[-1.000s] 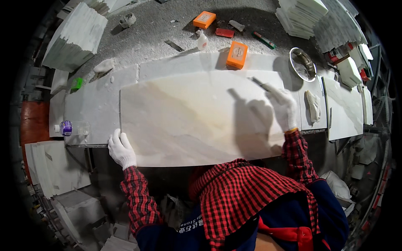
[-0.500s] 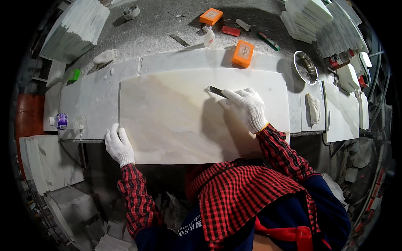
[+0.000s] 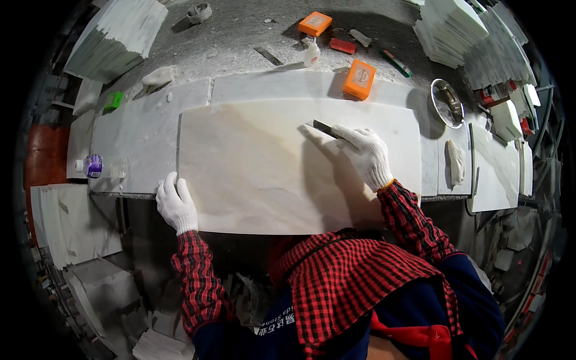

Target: The person picks up a white rectangular stone tile and places it on a workbench. They use a metal scraper to remove small imperfections from the tile's surface, repeatedly applying a liquid from a small bottle and scraping the same area.

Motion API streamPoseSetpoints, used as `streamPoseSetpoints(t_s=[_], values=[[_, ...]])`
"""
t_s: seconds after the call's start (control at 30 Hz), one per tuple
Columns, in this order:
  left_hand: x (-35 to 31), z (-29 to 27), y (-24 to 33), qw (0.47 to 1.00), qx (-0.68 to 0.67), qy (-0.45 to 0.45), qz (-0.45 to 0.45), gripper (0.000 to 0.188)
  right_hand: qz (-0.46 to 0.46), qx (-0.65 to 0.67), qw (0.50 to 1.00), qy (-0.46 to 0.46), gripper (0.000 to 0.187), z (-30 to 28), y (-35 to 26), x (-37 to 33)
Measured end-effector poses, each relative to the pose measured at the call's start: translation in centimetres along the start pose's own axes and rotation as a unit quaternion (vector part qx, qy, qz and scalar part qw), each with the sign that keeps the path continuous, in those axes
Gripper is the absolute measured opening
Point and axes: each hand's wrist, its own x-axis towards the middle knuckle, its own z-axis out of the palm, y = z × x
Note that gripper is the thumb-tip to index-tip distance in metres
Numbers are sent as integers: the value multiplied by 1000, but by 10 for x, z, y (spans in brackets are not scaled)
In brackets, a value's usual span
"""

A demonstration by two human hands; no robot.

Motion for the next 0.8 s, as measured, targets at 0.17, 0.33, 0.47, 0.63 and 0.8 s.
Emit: streamPoseSetpoints(t_s=[0.17,0.33,0.47,0.63,0.8], values=[[0,-3,2,1000,3,-4,-3,32,-52,-20,998,-30,30,9,-19,17],[1,-2,0,1000,5,-4,0,32,-148,-118,981,-42,38,26,-34,36],[0,-2,0,1000,6,-3,-4,31,-183,-157,969,-50,35,21,-48,42],[0,-1,1,1000,5,-4,-5,32,-112,-98,989,-10,36,11,-34,37],[1,-4,1,1000,8,-17,-9,32,-64,5,996,-64,26,17,-45,43]])
